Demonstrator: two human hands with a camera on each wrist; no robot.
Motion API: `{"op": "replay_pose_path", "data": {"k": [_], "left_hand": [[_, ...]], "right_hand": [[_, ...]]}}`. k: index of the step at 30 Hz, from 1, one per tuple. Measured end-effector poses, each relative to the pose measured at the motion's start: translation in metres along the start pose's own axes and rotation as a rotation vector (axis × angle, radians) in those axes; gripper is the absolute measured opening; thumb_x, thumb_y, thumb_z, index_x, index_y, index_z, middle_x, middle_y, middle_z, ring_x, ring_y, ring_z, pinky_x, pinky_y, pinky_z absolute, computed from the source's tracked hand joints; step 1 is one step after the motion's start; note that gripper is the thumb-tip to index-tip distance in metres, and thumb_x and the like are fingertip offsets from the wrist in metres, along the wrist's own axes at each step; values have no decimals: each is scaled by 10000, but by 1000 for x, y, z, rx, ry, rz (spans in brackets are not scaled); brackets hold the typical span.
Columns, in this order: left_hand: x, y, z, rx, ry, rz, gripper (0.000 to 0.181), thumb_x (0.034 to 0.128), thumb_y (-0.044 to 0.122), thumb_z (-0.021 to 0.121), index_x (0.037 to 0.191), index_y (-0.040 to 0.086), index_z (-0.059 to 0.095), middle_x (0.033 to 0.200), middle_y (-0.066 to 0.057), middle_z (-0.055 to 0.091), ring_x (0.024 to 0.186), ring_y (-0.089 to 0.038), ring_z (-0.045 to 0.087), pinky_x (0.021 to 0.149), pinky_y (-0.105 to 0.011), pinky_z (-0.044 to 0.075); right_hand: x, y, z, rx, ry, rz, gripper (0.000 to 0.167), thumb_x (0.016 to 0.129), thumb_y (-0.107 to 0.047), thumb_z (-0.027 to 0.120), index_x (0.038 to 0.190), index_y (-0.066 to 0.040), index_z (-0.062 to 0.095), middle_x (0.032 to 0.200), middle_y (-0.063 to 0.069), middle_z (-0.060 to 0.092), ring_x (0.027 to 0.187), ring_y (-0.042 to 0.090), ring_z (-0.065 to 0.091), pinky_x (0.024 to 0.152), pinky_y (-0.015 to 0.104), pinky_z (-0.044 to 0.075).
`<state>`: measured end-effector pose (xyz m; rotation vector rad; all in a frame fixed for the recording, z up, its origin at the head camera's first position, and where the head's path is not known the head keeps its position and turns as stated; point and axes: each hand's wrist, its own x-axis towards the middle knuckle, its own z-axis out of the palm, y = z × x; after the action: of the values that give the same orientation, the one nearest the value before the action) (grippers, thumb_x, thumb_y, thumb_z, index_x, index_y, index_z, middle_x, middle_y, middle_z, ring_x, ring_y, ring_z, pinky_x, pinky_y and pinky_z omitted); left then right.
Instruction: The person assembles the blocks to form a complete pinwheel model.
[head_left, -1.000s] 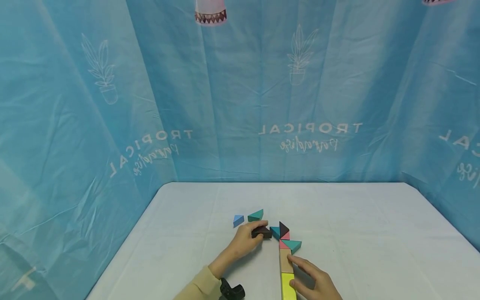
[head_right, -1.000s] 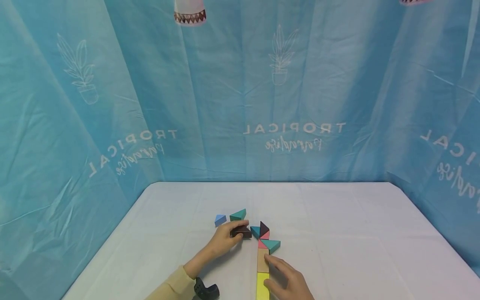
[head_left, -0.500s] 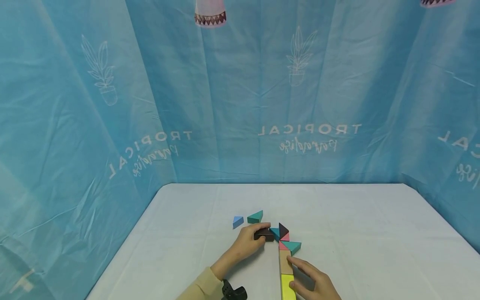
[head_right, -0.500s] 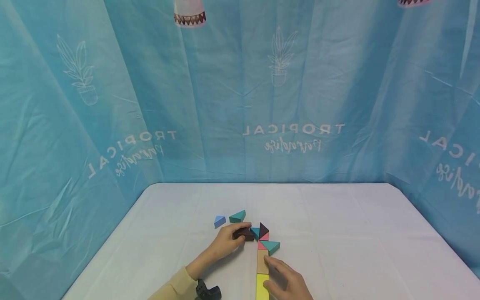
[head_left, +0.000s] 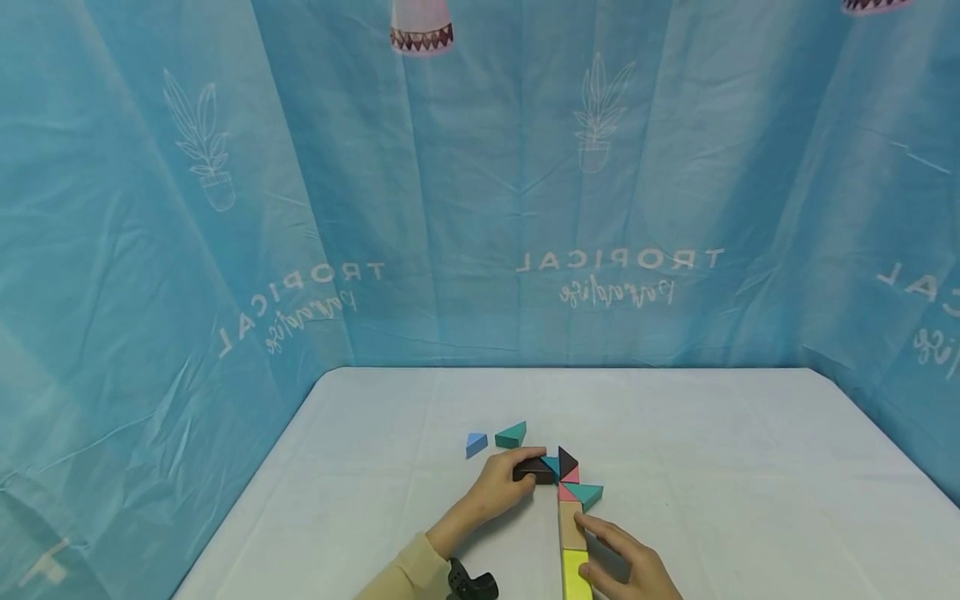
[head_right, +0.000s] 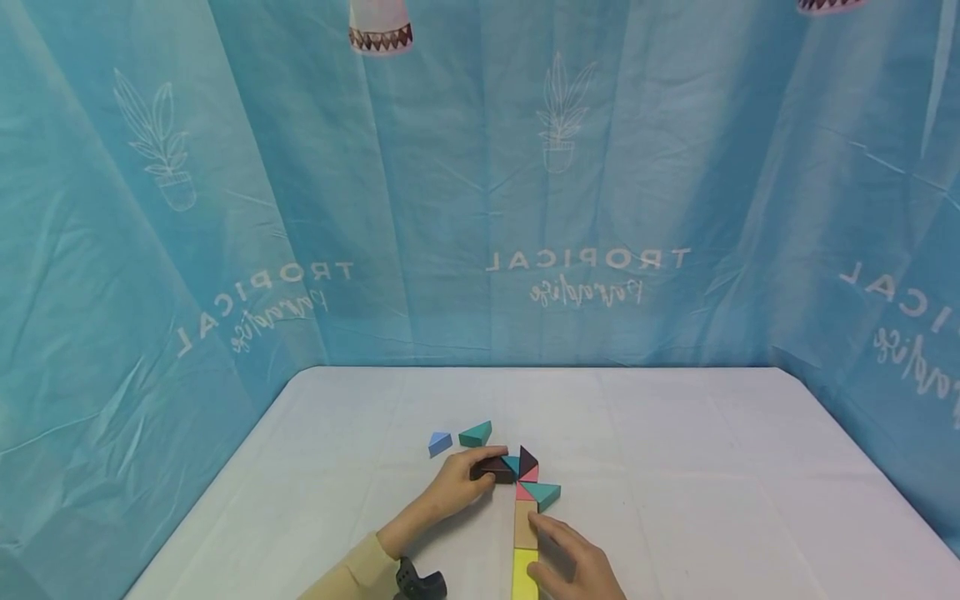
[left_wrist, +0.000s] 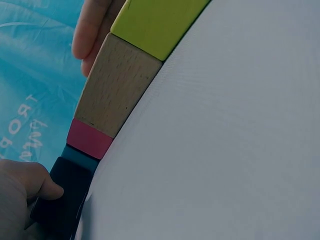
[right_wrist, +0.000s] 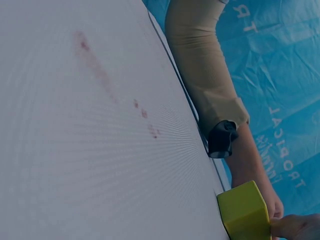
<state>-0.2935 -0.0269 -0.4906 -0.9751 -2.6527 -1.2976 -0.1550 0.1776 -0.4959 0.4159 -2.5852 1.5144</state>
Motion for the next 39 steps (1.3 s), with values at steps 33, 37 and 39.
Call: {"op": "replay_pose_path", "data": {"k": [33, 37, 39], "left_hand": [[2, 2, 6, -12, 12, 8, 405, 842, 78, 653, 1245, 72, 607, 1217, -58, 612, 1085, -153, 551, 900, -324, 457], [2, 2, 7, -8, 13, 5, 413, 843, 82, 669, 1250, 68, 601, 1220, -62, 609, 1087, -157, 549, 906, -327, 454], [2, 2, 7, -7, 12, 3, 415, 844, 84, 671, 1253, 66, 597, 1226, -63, 606, 1101, -160, 545, 919, -333, 449]], "right_hand": [[0, 4, 1, -2, 12, -12, 498, 867, -337, 684, 1289, -100, 566, 1259, 40, 588, 1145, 148, 540, 889, 327, 486], [0, 3, 1, 1, 10, -3, 498, 866, -328, 688, 1295, -108, 563, 1266, 34, 585, 1153, 164, 534, 897, 329, 481], [-1, 3, 1, -2, 5, 1, 498, 868, -332, 685, 1295, -109, 562, 1268, 37, 583, 1157, 175, 532, 898, 334, 481]]}}
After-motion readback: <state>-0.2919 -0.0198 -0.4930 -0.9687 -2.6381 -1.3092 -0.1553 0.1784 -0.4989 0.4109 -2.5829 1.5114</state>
